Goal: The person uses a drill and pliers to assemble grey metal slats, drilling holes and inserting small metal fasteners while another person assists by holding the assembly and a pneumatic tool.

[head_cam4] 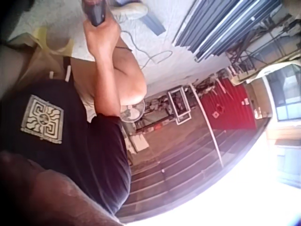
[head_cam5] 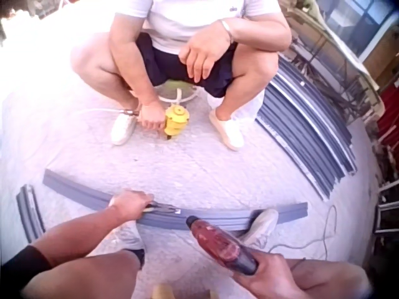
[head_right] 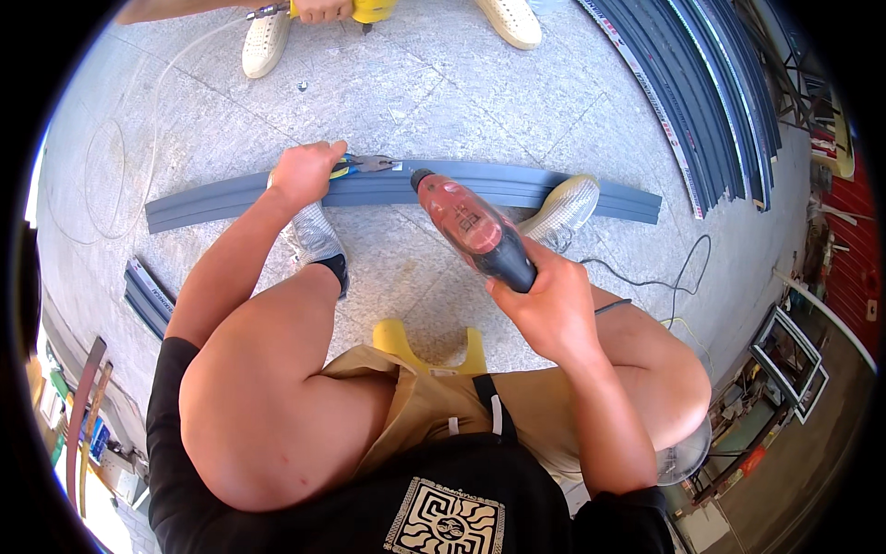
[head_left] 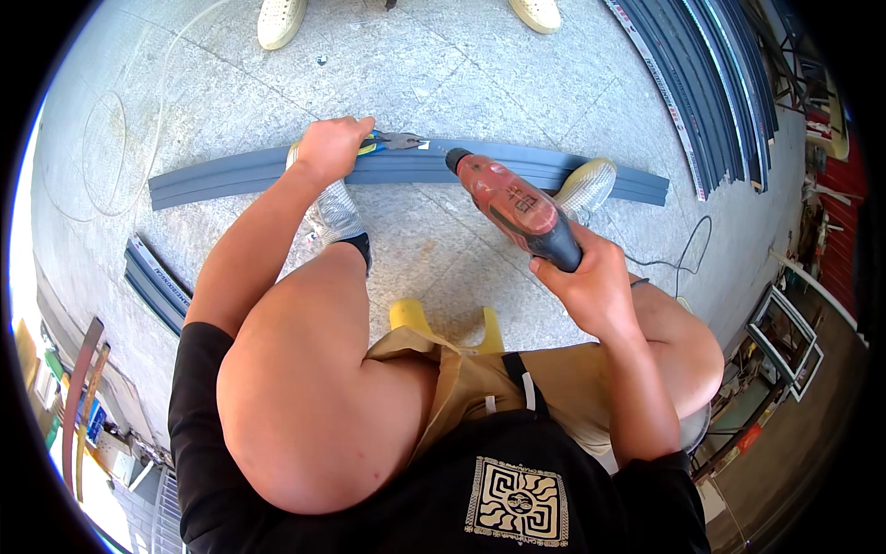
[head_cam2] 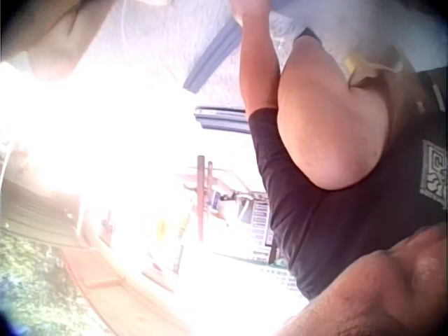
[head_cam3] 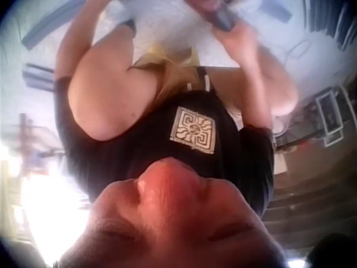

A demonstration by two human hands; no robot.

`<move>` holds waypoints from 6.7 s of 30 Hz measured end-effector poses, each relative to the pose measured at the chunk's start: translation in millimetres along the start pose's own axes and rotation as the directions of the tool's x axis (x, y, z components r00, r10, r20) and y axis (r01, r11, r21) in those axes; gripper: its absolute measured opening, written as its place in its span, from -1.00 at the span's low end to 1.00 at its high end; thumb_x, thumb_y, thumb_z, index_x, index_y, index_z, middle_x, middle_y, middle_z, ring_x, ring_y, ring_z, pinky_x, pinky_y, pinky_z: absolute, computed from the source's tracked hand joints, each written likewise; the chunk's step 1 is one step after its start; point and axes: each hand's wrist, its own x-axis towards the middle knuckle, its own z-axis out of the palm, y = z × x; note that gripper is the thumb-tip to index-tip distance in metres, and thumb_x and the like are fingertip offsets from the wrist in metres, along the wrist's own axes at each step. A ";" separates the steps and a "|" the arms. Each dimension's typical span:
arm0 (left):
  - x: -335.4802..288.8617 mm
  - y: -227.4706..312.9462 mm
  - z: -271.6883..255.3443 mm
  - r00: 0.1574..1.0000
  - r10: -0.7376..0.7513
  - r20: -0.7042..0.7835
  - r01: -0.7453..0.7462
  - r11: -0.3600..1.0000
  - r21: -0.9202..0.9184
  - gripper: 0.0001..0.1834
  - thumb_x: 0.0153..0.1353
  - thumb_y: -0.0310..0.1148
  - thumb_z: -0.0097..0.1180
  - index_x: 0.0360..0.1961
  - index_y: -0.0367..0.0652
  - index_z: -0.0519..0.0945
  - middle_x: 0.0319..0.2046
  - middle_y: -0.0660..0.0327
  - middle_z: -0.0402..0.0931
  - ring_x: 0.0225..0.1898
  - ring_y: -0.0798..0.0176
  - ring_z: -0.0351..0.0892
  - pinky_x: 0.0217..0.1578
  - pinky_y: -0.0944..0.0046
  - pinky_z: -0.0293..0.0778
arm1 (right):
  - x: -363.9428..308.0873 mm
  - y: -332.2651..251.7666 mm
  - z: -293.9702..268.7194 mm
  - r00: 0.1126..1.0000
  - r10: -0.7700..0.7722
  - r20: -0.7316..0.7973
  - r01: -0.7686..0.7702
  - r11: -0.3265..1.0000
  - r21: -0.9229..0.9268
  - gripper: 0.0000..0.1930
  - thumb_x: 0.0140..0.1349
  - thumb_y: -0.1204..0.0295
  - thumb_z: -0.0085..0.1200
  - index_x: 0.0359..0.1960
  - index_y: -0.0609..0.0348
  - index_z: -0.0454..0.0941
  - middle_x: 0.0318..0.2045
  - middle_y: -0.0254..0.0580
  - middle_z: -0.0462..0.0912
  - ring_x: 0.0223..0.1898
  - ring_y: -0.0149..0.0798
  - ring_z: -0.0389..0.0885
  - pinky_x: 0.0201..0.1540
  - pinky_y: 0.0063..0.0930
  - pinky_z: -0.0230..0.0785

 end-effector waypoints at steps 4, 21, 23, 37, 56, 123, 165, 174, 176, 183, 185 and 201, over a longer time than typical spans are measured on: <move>-2.3 -0.3 -1.5 1.000 -0.011 -0.016 0.011 1.000 0.003 -0.79 0.24 -0.51 0.22 -0.10 -0.08 0.56 -0.26 0.06 0.74 -0.18 -0.08 0.82 -0.23 -0.06 0.71 | 12.3 -11.6 10.7 1.000 -0.020 0.004 0.020 0.998 -0.058 -0.52 0.15 0.32 0.41 0.14 0.12 0.72 -0.29 0.12 0.79 -0.24 0.18 0.79 -0.09 -0.12 0.61; -3.8 2.5 3.9 0.999 -0.013 -0.035 0.013 1.000 0.012 -0.77 0.25 -0.52 0.23 -0.08 -0.07 0.56 -0.30 0.05 0.73 -0.22 -0.06 0.83 -0.26 -0.02 0.72 | 24.4 -4.8 27.2 0.998 -0.058 -0.027 0.055 0.994 -0.098 -0.53 0.15 0.32 0.42 0.13 0.11 0.74 -0.28 0.11 0.80 -0.22 0.16 0.81 -0.07 -0.13 0.62; -4.3 2.5 3.4 1.000 -0.018 -0.024 0.018 1.000 0.017 -0.77 0.25 -0.52 0.23 -0.08 -0.07 0.56 -0.30 0.05 0.73 -0.22 -0.06 0.83 -0.26 -0.02 0.72 | 24.4 -4.7 28.4 0.997 -0.073 -0.033 0.070 0.993 -0.094 -0.54 0.15 0.32 0.41 0.12 0.11 0.74 -0.29 0.10 0.80 -0.22 0.16 0.81 -0.07 -0.13 0.62; -6.1 1.1 5.8 0.999 -0.028 -0.046 0.027 0.999 -0.021 -0.71 0.18 -0.57 0.26 -0.09 -0.09 0.56 -0.29 0.07 0.72 -0.22 -0.08 0.81 -0.26 -0.03 0.69 | 28.4 -8.8 34.7 0.995 -0.091 -0.038 0.088 0.993 -0.083 -0.54 0.16 0.31 0.41 0.11 0.12 0.73 -0.28 0.14 0.80 -0.18 0.19 0.81 -0.06 -0.10 0.62; -6.3 -2.0 10.2 0.994 -0.008 -0.109 0.002 0.998 -0.062 -0.80 0.21 -0.52 0.22 -0.14 -0.09 0.57 -0.32 0.02 0.73 -0.26 -0.11 0.81 -0.29 -0.05 0.70 | 32.6 -13.0 42.9 0.997 -0.076 -0.034 0.072 0.992 -0.103 -0.50 0.15 0.30 0.42 0.15 0.15 0.72 -0.23 0.17 0.81 -0.15 0.20 0.81 -0.03 -0.08 0.63; -1.4 -12.2 35.3 0.988 -0.018 -0.156 -0.005 0.990 -0.142 -0.84 0.27 -0.41 0.18 -0.14 -0.09 0.68 -0.30 0.08 0.77 -0.17 -0.07 0.82 -0.18 -0.06 0.70 | 47.7 -114.4 50.1 0.981 -0.149 0.123 0.190 0.621 -0.760 -0.24 0.15 0.39 0.32 0.46 -0.24 0.46 -0.07 0.13 0.82 0.00 0.28 0.78 0.17 0.06 0.58; -4.3 -11.8 32.7 0.986 -0.008 -0.164 -0.019 0.987 -0.162 -0.81 0.24 -0.43 0.19 -0.11 -0.10 0.62 -0.31 0.06 0.75 -0.20 -0.08 0.82 -0.21 -0.06 0.72 | 40.6 -84.0 48.8 0.986 -0.149 0.079 0.160 0.687 -0.709 -0.23 0.16 0.36 0.33 0.49 -0.23 0.44 -0.27 0.13 0.81 -0.21 0.22 0.82 -0.07 0.11 0.66; -3.9 -8.2 18.6 0.995 -0.008 -0.101 -0.003 0.994 -0.113 -0.76 0.21 -0.48 0.23 -0.08 -0.13 0.59 -0.32 0.02 0.74 -0.22 -0.10 0.82 -0.24 -0.05 0.72 | 36.2 -82.0 44.9 0.990 -0.089 0.108 0.138 0.749 -0.648 -0.20 0.11 0.39 0.32 0.48 -0.21 0.44 -0.29 0.11 0.81 -0.23 0.22 0.81 -0.08 0.07 0.65; -6.4 -9.2 17.1 0.995 -0.010 -0.099 -0.003 0.992 -0.123 -0.78 0.23 -0.47 0.22 -0.09 -0.13 0.59 -0.32 0.02 0.74 -0.23 -0.09 0.82 -0.24 -0.04 0.72 | 40.3 -83.7 41.8 0.990 -0.077 0.121 0.137 0.756 -0.640 -0.22 0.11 0.39 0.31 0.47 -0.21 0.46 -0.27 0.12 0.81 -0.21 0.22 0.81 -0.06 0.07 0.65; -4.3 -12.9 20.1 0.993 -0.013 -0.115 -0.004 0.989 -0.148 -0.81 0.26 -0.45 0.20 -0.10 -0.10 0.60 -0.28 0.05 0.75 -0.18 -0.09 0.82 -0.22 -0.09 0.71 | 55.0 -87.3 34.6 0.980 -0.138 0.143 0.198 0.714 -0.672 -0.23 0.13 0.38 0.30 0.48 -0.14 0.47 -0.19 0.19 0.81 -0.11 0.27 0.79 0.04 0.09 0.63; -1.1 -11.2 21.0 0.995 -0.032 -0.090 0.017 0.987 -0.159 -0.81 0.26 -0.45 0.20 -0.10 -0.10 0.60 -0.27 0.06 0.76 -0.17 -0.08 0.82 -0.21 -0.10 0.71 | 56.8 -90.6 30.7 0.979 -0.163 0.122 0.202 0.711 -0.674 -0.24 0.11 0.38 0.31 0.46 -0.14 0.49 -0.15 0.21 0.81 -0.07 0.29 0.78 0.08 0.08 0.62; -4.9 -10.6 21.9 0.995 -0.023 -0.100 0.006 0.985 -0.175 -0.80 0.26 -0.47 0.19 -0.08 -0.12 0.65 -0.26 0.02 0.77 -0.15 -0.14 0.82 -0.15 -0.10 0.72 | 61.1 -101.6 33.5 0.983 -0.129 0.130 0.183 0.730 -0.658 -0.25 0.09 0.42 0.32 0.43 -0.15 0.52 -0.08 0.21 0.80 0.01 0.31 0.76 0.16 0.07 0.58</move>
